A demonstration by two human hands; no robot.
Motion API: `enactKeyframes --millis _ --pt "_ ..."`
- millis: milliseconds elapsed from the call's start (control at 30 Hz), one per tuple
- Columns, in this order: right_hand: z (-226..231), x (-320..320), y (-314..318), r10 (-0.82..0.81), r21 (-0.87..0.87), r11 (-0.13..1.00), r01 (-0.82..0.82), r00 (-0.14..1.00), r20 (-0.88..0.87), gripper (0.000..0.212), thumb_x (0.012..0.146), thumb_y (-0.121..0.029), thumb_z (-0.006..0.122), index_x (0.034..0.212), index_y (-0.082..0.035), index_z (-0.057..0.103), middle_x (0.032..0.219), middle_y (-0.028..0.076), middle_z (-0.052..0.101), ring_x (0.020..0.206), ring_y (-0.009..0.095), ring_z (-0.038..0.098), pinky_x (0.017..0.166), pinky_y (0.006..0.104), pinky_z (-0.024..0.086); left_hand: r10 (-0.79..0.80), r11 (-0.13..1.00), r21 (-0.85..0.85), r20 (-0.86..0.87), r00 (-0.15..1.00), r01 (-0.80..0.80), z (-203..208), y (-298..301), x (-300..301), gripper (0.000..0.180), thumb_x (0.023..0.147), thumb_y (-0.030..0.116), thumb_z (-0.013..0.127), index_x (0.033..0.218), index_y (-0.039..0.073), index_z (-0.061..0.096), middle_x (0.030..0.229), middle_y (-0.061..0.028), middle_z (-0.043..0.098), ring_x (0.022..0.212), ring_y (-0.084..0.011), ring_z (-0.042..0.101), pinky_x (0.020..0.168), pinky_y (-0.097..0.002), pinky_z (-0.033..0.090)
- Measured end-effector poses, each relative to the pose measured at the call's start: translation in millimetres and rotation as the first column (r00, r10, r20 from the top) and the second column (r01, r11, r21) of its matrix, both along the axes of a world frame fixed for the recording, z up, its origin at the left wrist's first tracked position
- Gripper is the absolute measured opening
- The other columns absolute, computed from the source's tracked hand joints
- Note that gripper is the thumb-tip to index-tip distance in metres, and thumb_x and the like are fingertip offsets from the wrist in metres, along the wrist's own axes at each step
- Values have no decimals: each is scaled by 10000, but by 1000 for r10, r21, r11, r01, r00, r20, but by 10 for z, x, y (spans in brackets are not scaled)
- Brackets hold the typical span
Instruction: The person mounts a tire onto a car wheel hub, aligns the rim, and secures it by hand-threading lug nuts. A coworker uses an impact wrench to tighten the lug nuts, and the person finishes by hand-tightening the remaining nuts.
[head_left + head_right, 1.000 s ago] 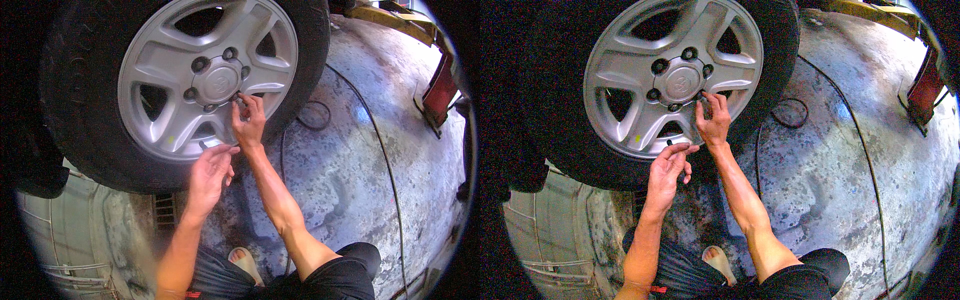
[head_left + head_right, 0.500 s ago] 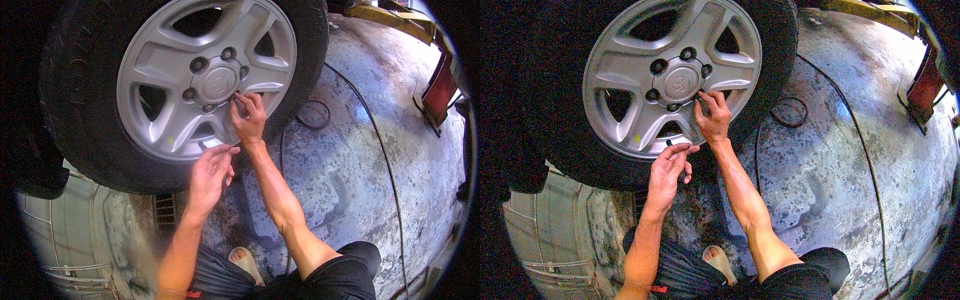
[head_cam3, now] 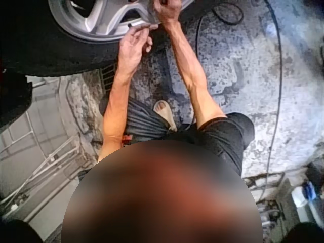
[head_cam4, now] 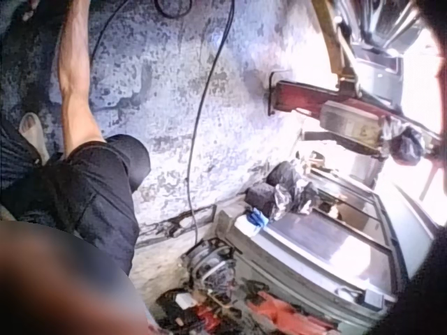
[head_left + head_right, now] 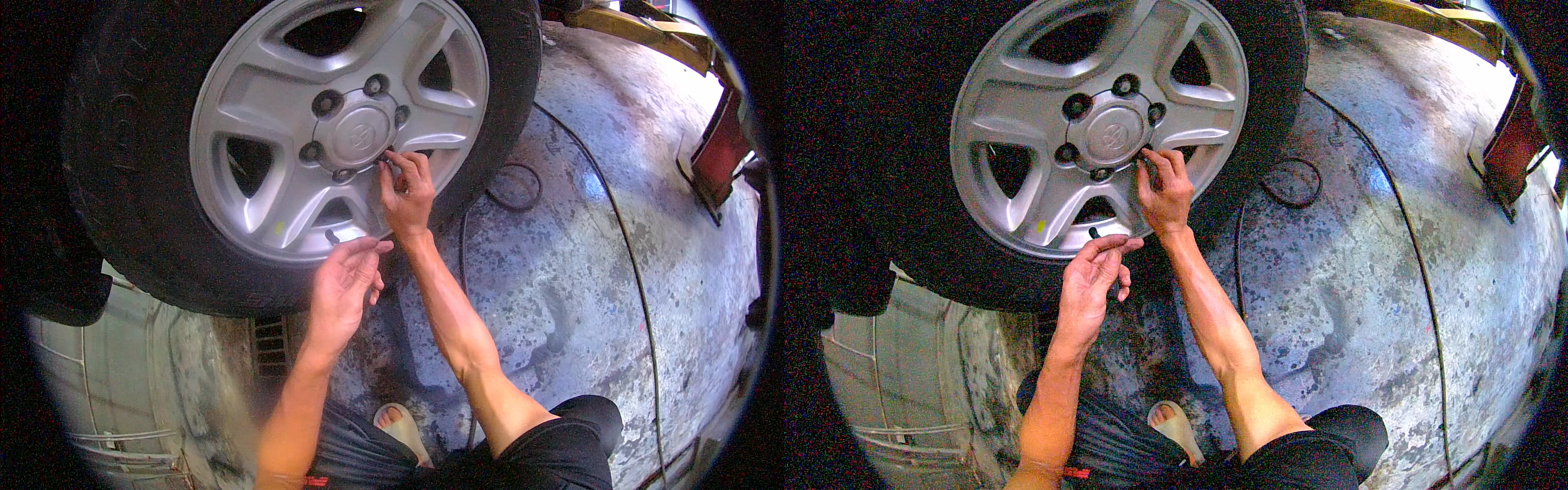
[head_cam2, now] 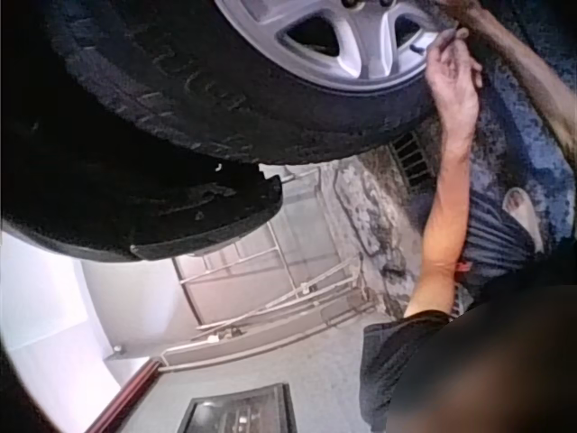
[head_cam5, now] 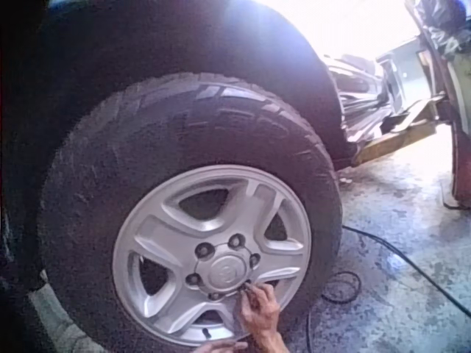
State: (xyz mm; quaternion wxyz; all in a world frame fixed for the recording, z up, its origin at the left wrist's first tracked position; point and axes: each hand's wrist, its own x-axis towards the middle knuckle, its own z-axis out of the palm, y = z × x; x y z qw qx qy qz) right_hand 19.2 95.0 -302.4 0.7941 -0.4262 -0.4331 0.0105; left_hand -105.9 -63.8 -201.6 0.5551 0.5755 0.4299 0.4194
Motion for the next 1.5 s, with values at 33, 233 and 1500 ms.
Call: enactKeyframes --millis 33,233,1500 --pt "3 5 16 -20 18 1000 20 1000 13 241 862 -61 837 1076 -36 729 998 61 638 606 108 535 527 273 444 7 1000 -9 -6 1000 -7 -1 1 0 317 1086 195 613 1326 -6 562 1275 -140 707 798 -81 595 642 -233 500" --pt "23 17 -16 -31 -55 998 30 999 -15 227 882 -85 825 1081 -39 730 1007 71 636 590 124 529 523 281 450 11 1000 -9 -4 1000 -11 -4 3 10 318 1088 201 610 1326 -6 564 1278 -140 706 792 -81 592 644 -232 500" --pt "-26 -13 14 2 -33 999 -3 1000 -21 256 877 -103 830 1103 -45 726 1013 75 610 565 125 499 510 302 432 -2 1000 -13 -1 1000 2 -22 11 21 344 1086 209 614 1341 -14 554 1279 -145 705 792 -89 594 643 -238 501"
